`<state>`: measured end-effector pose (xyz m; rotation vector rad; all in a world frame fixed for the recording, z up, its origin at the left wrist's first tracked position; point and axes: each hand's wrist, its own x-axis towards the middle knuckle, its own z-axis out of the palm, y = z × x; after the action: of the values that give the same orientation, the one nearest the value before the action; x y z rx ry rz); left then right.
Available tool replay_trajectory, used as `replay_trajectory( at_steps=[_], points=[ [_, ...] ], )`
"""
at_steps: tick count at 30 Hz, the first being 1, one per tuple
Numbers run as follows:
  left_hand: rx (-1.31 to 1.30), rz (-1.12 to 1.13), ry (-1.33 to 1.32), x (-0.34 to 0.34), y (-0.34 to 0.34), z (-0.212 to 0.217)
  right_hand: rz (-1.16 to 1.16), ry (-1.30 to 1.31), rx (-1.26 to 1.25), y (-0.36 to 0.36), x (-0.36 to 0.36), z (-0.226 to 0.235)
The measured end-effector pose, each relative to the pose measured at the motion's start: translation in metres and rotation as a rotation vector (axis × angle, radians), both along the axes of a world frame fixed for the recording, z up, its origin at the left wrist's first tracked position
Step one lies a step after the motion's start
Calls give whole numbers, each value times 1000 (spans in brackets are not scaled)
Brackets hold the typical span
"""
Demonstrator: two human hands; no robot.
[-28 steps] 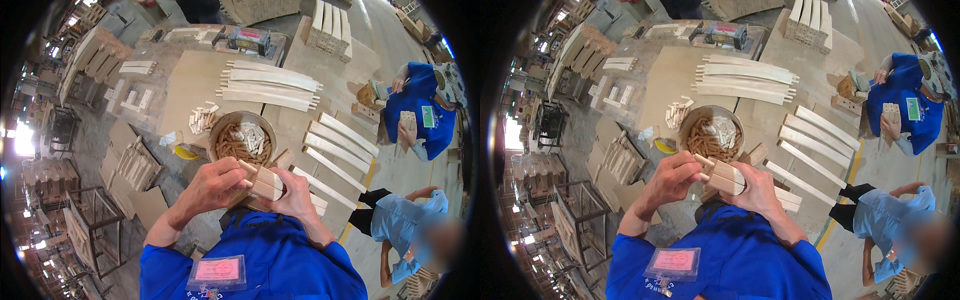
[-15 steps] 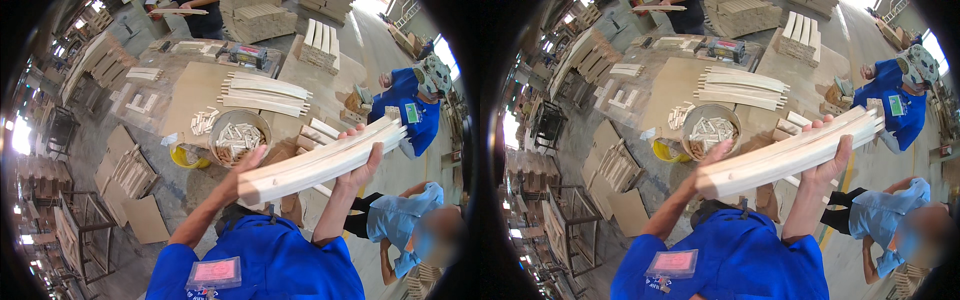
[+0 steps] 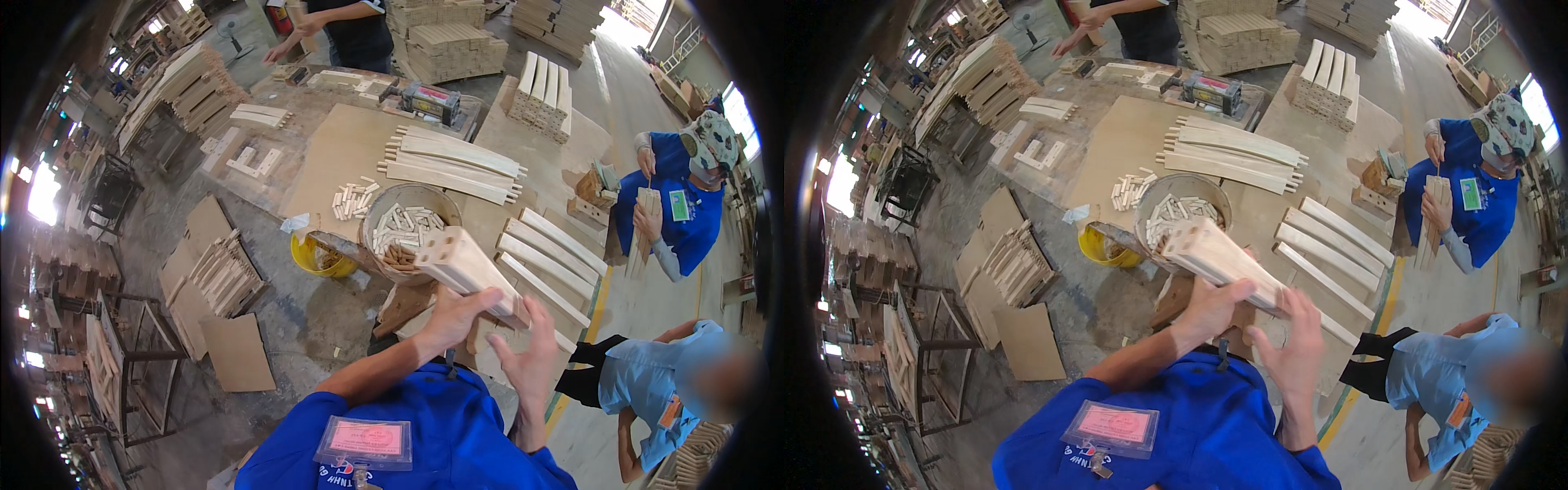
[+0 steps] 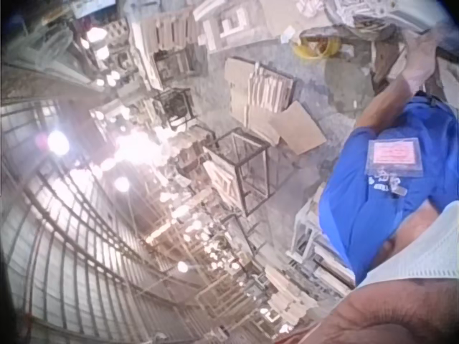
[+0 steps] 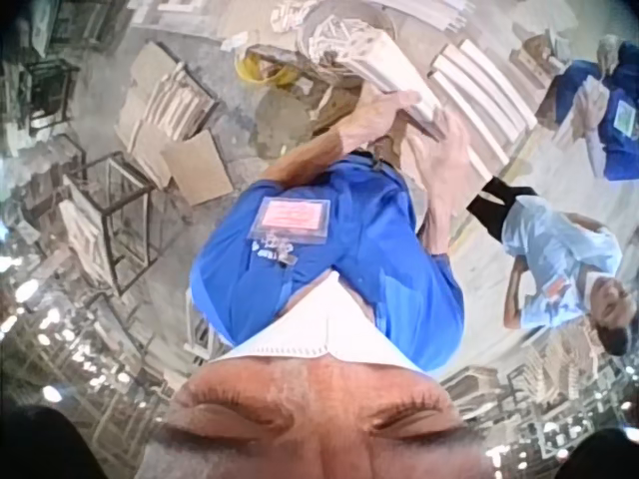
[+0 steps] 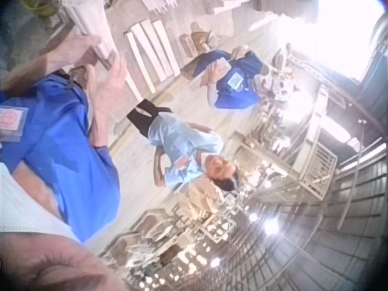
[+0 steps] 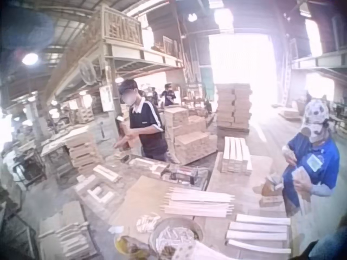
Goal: The person inserts small wooden dowels into pre-drilled holes on a white wooden block, then places the block on a table. The person repeats this process with additional blocks and dowels throughout the clip.
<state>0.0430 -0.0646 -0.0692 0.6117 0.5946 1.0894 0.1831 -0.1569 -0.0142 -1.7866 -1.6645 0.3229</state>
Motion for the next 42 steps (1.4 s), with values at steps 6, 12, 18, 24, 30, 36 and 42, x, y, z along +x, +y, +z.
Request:
replay_trajectory(
  at_steps=[6, 12, 18, 24, 30, 36, 42],
  points=[
    [-57, -266, -36, 9, -6, 2, 151, -45, -134, 40, 3, -16],
    [-191, -337, -108, 5, 4, 4, 69, -167, 6, 58, -5, -25],
    [338, -784, 186, -33, 79, 11, 99, 439, -154, 67, 63, -20],
    [899, -478, 1745, -76, 213, -92, 9, 1074, -40, 75, 110, -9],
    [999, -673, 1702, -89, 231, -142, 240, 1111, 65, 80, 109, -24],
    [928, -289, 1393, -112, 204, -87, 347, 713, -54, 92, 72, -24],
    [1032, -44, 1309, -124, 164, -9, 491, 738, -124, 93, 34, -36]
  ],
)
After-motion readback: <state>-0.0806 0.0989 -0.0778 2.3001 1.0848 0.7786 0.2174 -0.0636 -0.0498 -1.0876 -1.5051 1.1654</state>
